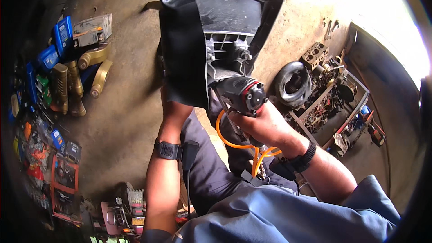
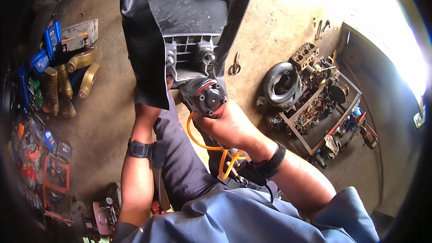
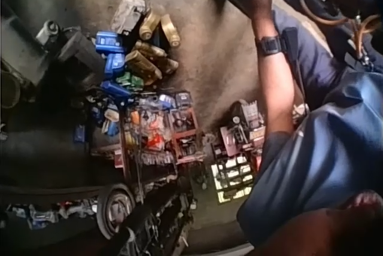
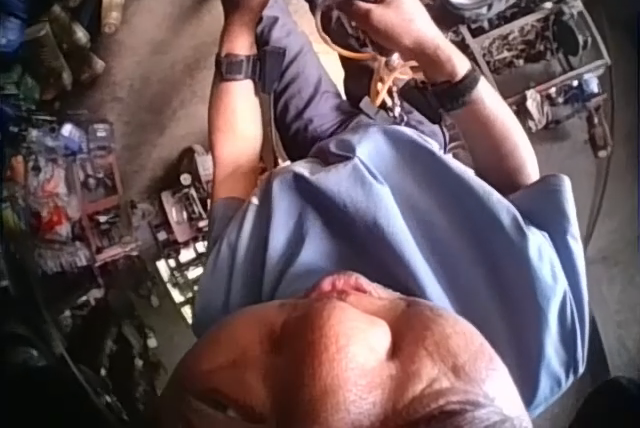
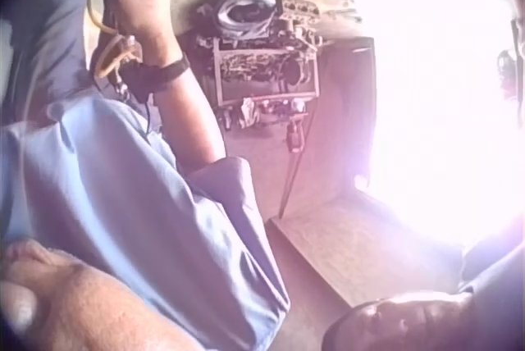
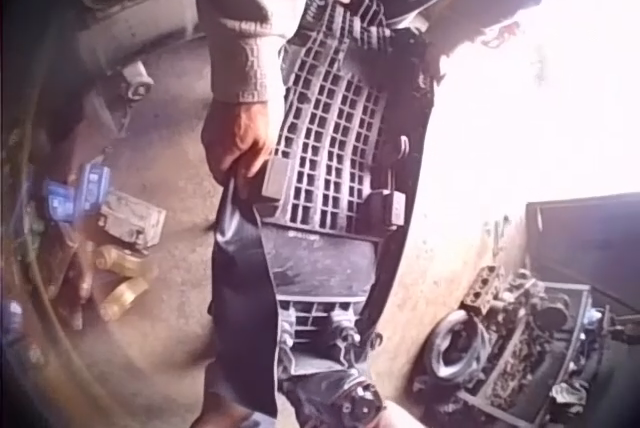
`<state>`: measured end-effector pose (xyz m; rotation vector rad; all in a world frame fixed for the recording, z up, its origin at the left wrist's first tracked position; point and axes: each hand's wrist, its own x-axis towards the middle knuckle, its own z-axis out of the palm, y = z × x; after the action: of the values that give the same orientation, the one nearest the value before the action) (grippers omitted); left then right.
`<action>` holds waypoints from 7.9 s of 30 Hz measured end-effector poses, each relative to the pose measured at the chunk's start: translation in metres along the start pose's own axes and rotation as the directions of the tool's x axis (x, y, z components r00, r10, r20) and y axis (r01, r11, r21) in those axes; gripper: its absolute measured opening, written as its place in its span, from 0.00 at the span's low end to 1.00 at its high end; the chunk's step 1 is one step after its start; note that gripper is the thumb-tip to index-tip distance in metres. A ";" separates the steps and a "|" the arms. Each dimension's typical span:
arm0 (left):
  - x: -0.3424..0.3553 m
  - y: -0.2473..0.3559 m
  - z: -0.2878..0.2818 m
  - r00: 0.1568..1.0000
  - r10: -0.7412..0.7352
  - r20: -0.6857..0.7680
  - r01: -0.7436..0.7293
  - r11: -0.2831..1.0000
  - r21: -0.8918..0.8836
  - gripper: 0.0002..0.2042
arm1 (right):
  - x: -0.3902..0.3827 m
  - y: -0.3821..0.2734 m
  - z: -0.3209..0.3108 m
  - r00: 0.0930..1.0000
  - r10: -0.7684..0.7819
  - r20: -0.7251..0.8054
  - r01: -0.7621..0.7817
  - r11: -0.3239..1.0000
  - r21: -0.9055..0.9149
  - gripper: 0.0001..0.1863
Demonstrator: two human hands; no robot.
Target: Upholstering and stapling a new cover onto a motorcycle seat base.
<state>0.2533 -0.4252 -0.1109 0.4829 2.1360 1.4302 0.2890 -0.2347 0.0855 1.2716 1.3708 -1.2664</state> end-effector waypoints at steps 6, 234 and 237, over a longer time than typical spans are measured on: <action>-0.001 0.004 0.001 0.998 -0.066 -0.013 0.066 0.998 -0.011 0.13 | 0.001 0.005 0.002 0.993 -0.120 -0.016 0.119 0.991 -0.056 0.13; 0.175 0.252 0.148 0.081 -0.432 0.898 -0.987 -0.160 0.012 0.63 | 0.238 0.165 0.039 0.869 0.253 -0.425 0.474 -0.670 0.571 0.15; 0.186 0.260 0.153 0.044 -0.469 0.882 -0.988 -0.149 -0.030 0.56 | 0.240 0.167 0.041 0.877 0.286 -0.385 0.479 -0.482 0.734 0.18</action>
<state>0.1977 -0.1104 0.0417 2.3371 1.0583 -0.9302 0.4249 -0.2503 -0.1761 2.8739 -0.1439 -2.7777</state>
